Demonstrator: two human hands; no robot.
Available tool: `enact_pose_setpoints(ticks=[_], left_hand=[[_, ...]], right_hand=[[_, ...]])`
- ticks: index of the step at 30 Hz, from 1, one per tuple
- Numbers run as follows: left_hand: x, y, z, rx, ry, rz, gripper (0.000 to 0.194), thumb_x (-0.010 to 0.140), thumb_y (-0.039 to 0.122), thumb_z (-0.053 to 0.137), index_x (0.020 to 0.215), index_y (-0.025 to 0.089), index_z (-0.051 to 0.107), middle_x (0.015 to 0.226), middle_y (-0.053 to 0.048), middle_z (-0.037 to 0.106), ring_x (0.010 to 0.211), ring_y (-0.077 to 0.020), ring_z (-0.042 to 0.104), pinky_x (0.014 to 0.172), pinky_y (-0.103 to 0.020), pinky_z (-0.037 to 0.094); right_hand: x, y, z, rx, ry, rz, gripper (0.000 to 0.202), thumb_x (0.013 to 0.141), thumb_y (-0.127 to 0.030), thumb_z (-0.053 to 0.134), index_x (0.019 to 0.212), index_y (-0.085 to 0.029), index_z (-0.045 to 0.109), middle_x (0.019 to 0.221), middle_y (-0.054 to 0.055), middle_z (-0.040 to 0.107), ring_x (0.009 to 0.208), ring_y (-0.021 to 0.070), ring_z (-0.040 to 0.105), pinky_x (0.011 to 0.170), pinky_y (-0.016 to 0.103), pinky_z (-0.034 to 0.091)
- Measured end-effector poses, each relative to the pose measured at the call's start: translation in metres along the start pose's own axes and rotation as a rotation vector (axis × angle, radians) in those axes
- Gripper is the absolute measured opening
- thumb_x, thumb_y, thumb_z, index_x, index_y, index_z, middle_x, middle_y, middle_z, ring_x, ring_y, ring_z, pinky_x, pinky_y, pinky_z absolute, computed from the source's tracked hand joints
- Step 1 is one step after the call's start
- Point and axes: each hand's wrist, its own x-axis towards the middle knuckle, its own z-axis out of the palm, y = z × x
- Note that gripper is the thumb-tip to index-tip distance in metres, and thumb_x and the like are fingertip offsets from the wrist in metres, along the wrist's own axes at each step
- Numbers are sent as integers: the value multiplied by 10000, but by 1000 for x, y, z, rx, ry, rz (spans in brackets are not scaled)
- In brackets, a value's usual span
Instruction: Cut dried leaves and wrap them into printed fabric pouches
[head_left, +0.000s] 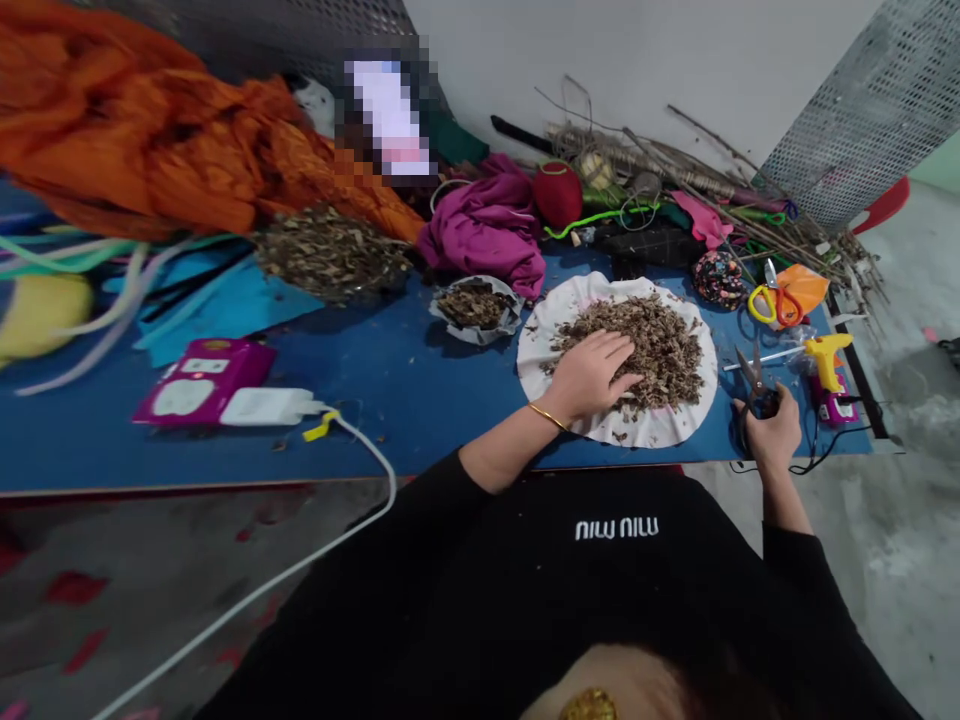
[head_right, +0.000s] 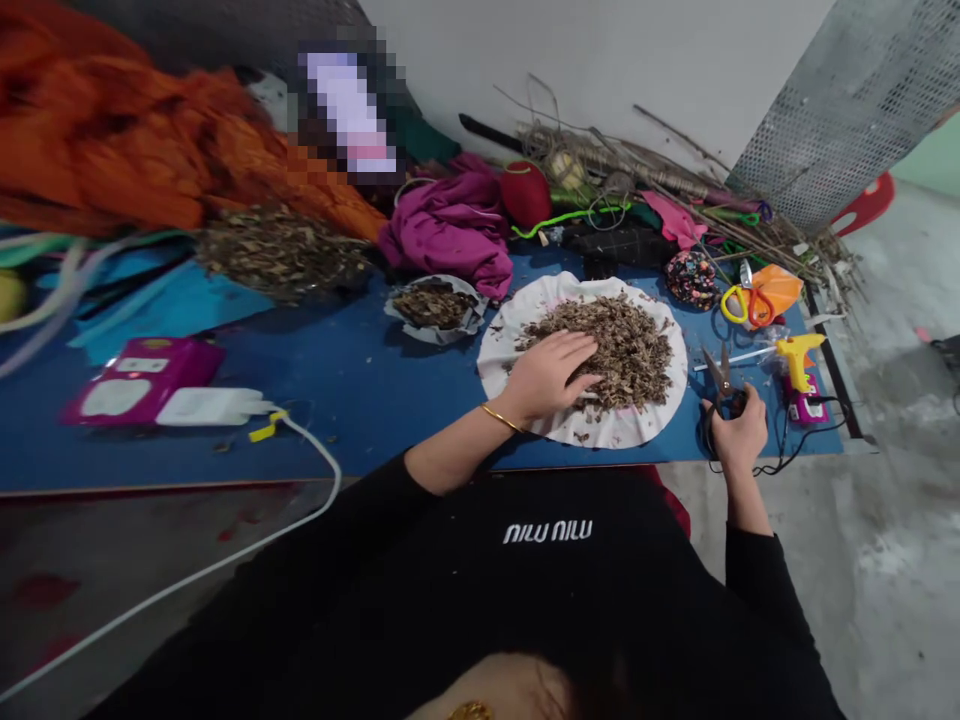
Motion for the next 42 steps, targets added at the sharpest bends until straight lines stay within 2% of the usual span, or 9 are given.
enact_pose_setpoints(ticks=[7,14,21,24,27,31,34,37,42], left_hand=[[-5,5,8,164,-20,60,507,971,455,666,1242,31,730,1311,-238,726,1320,-362,656,1167,-539,501],[-8,-1,14,159,39,49,350,938,399,720,1119,103,768,1189,-182,783,1249,-337,702,1138,-529,522],[-4,-4,20,107,216,26,500,983,529,624,1221,96,705,1260,-202,747,1181,-312,723,1065,-491,569],[2,1,16,135,263,75,650,1033,555,513,1406,29,594,1434,-241,647,1395,-319,595,1185,-476,483],[9,7,15,186,77,132,798,1027,638,467,1556,41,462,1624,-223,467,1578,-334,363,1306,-499,303],[19,13,14,236,-185,54,881,985,733,466,1540,49,500,1606,-218,489,1542,-340,425,1293,-471,298],[28,19,9,232,-152,1,813,1037,690,366,1529,62,522,1552,-186,567,1488,-306,501,1287,-445,303],[40,24,8,269,-103,-24,730,1074,606,340,1565,85,486,1605,-151,517,1536,-298,433,1307,-450,256],[54,24,16,367,-307,-68,885,1004,712,441,1641,104,355,1725,-145,304,1611,-328,284,1319,-500,208]], right_hand=[[1,6,2,11,-18,66,939,677,-703,733,1423,-153,583,1281,176,663,1132,330,643,1028,476,496],[0,7,4,-9,-16,67,903,696,-709,714,1412,-175,587,1275,161,651,1145,321,621,1029,468,485],[2,4,2,-2,-2,74,898,703,-740,687,1391,-168,609,1242,165,647,1124,340,604,1005,494,483],[3,2,3,-9,-6,71,914,690,-740,696,1405,-176,613,1250,168,653,1122,353,613,995,500,490],[4,0,3,-18,-19,64,899,697,-753,690,1396,-191,626,1214,156,661,1090,356,625,967,488,497],[6,-1,4,-20,-21,48,908,698,-766,687,1401,-195,627,1172,153,666,1038,359,632,933,484,499],[7,-3,4,-36,-33,50,913,706,-746,694,1432,-198,614,1234,180,671,1062,381,647,933,508,509],[7,-5,3,-50,-52,66,922,700,-717,723,1453,-197,605,1283,204,672,1125,414,651,945,532,519],[6,-5,5,-41,-18,25,898,716,-689,731,1449,-185,610,1265,207,679,1120,414,659,946,535,525]])
